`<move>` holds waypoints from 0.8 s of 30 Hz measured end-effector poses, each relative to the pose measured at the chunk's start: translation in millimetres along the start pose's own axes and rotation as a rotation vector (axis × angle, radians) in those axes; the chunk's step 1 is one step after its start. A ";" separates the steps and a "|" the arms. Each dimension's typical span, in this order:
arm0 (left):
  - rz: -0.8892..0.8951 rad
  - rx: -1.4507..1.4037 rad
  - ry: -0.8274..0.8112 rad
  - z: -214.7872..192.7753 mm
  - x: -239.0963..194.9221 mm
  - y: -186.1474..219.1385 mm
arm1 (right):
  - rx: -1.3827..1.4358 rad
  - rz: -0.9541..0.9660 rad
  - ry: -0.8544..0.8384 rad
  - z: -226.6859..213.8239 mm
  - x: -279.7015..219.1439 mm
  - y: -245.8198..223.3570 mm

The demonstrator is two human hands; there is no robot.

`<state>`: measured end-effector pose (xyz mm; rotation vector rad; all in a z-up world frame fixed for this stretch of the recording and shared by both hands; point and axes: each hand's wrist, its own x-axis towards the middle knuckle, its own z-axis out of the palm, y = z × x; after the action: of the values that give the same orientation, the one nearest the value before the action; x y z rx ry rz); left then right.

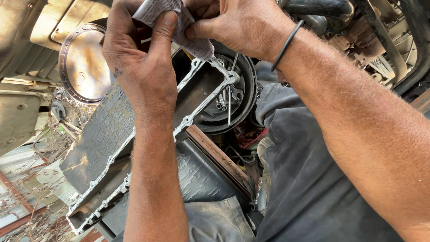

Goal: The person applies a continuous bead of sealant from a tube along the edge of a metal engine part. They squeeze the tube steadily to maintain an even line, then stop and set the tube aside.

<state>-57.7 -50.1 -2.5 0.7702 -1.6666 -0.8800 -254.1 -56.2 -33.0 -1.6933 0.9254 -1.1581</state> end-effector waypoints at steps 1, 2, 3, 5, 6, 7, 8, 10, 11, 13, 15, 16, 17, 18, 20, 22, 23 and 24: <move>-0.005 -0.006 0.001 -0.6 -0.2 -0.6 | -0.007 0.001 0.003 1.0 0.1 0.5; -0.019 -0.016 0.006 -1.0 -0.4 -1.0 | -0.014 0.003 0.006 1.9 0.5 0.2; -0.018 -0.019 0.009 -1.1 0.1 -1.5 | -0.022 0.003 0.008 2.3 1.1 -0.8; -0.007 -0.016 0.006 -0.9 0.4 -1.3 | -0.063 -0.011 0.009 1.5 1.8 -4.6; -0.003 -0.008 0.006 -0.5 0.2 -1.0 | -0.084 -0.017 0.009 1.1 2.0 -7.0; 0.000 0.001 0.006 0.0 0.4 -0.7 | -0.103 0.015 0.019 0.2 0.9 -10.0; -0.005 0.013 0.008 0.5 0.1 -0.2 | -0.121 0.047 0.030 -1.4 -1.9 -13.4; -0.024 0.015 0.015 1.9 -1.2 0.4 | -0.176 0.088 0.034 -1.7 -4.1 -18.9; -0.037 0.003 0.020 3.2 -1.7 0.8 | -0.214 0.096 0.030 -3.1 -6.1 -21.9; -0.032 0.001 0.017 4.9 -1.9 2.2 | -0.227 0.100 0.021 -4.2 -6.8 -26.3; 0.000 0.018 -0.001 6.5 -2.5 3.9 | -0.177 0.093 0.013 -5.1 -7.5 -29.3; -0.006 0.002 -0.005 7.1 -3.2 4.9 | -0.175 0.121 0.017 -5.4 -8.8 -30.4; -0.011 -0.013 -0.010 7.5 -3.4 5.8 | -0.174 0.148 0.021 -6.0 -9.7 -31.4; -0.017 -0.015 -0.011 8.0 -3.5 6.6 | -0.172 0.175 0.025 -6.6 -10.4 -32.1; -0.033 -0.005 -0.011 7.6 -4.8 8.1 | -0.100 0.142 -0.004 -7.4 -10.7 -32.7; -0.052 0.002 -0.007 7.9 -6.7 8.4 | -0.065 0.137 -0.021 -9.3 -12.4 -33.6; -0.062 0.000 -0.004 7.9 -8.4 8.4 | -0.063 0.148 -0.023 -9.9 -13.5 -34.4; -0.065 0.010 -0.004 7.2 -10.0 8.4 | -0.060 0.159 -0.025 -10.0 -14.2 -35.2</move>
<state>-62.8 -36.1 -1.6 0.8342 -1.6586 -0.9196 -264.1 -33.4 -2.7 -1.6460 1.0686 -1.0104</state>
